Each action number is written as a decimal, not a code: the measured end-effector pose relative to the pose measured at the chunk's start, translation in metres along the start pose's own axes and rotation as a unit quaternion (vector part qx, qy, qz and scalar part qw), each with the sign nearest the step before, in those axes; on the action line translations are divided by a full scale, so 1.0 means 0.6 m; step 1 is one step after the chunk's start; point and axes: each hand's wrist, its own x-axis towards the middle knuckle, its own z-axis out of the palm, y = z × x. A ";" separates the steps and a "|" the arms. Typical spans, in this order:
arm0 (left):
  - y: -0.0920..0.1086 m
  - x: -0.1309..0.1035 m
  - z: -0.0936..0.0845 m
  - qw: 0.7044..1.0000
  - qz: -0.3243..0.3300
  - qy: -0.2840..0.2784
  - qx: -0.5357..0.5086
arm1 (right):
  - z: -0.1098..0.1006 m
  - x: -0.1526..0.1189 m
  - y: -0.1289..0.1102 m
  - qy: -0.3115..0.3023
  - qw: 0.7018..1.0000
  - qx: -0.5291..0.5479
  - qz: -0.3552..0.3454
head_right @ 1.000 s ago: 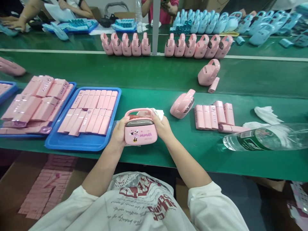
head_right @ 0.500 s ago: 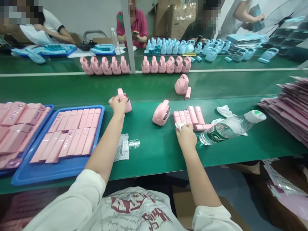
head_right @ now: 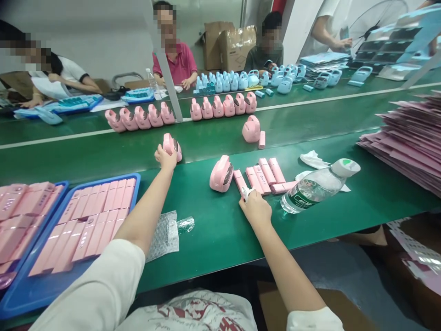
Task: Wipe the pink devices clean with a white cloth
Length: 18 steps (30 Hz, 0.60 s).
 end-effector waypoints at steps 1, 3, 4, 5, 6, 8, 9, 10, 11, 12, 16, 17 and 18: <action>0.008 -0.021 0.010 0.999 0.014 0.031 0.028 | 0.000 0.000 0.000 -0.004 1.000 0.004 0.001; 0.022 -0.076 0.038 0.996 0.057 0.021 0.062 | 0.001 0.001 -0.001 -0.011 1.000 0.010 -0.001; 0.028 -0.108 0.053 0.994 0.082 -0.022 0.070 | 0.001 0.002 -0.002 -0.014 1.000 0.013 -0.002; 0.032 -0.140 0.069 0.986 0.112 -0.098 0.078 | 0.001 0.003 -0.003 -0.017 1.000 0.015 -0.004; 0.034 -0.170 0.084 0.973 0.123 -0.176 0.082 | 0.001 0.003 -0.004 -0.019 1.000 0.017 -0.005; 0.034 -0.215 0.108 0.956 0.095 -0.263 0.092 | 0.001 0.005 -0.006 -0.023 0.999 0.020 -0.010; 0.033 -0.227 0.115 0.957 0.070 -0.267 0.091 | 0.000 0.005 -0.007 -0.025 0.999 0.022 -0.014; 0.031 -0.232 0.117 0.963 0.047 -0.251 0.088 | -0.002 0.005 -0.007 -0.027 0.999 0.025 -0.018; 0.030 -0.231 0.115 0.970 0.031 -0.227 0.083 | -0.003 0.005 -0.008 -0.029 0.999 0.029 -0.024; 0.031 -0.225 0.108 0.976 0.022 -0.203 0.076 | -0.005 0.007 -0.009 -0.032 0.998 0.036 -0.030; 0.060 -0.192 0.046 0.987 0.020 -0.152 0.048 | -0.012 0.043 -0.033 -0.040 0.994 0.081 -0.057; 0.075 -0.189 0.027 0.989 0.021 -0.141 0.032 | -0.014 0.062 -0.047 -0.041 0.992 0.099 -0.067; 0.093 -0.187 0.010 0.991 0.019 -0.130 0.002 | -0.015 0.085 -0.065 -0.042 0.988 0.121 -0.080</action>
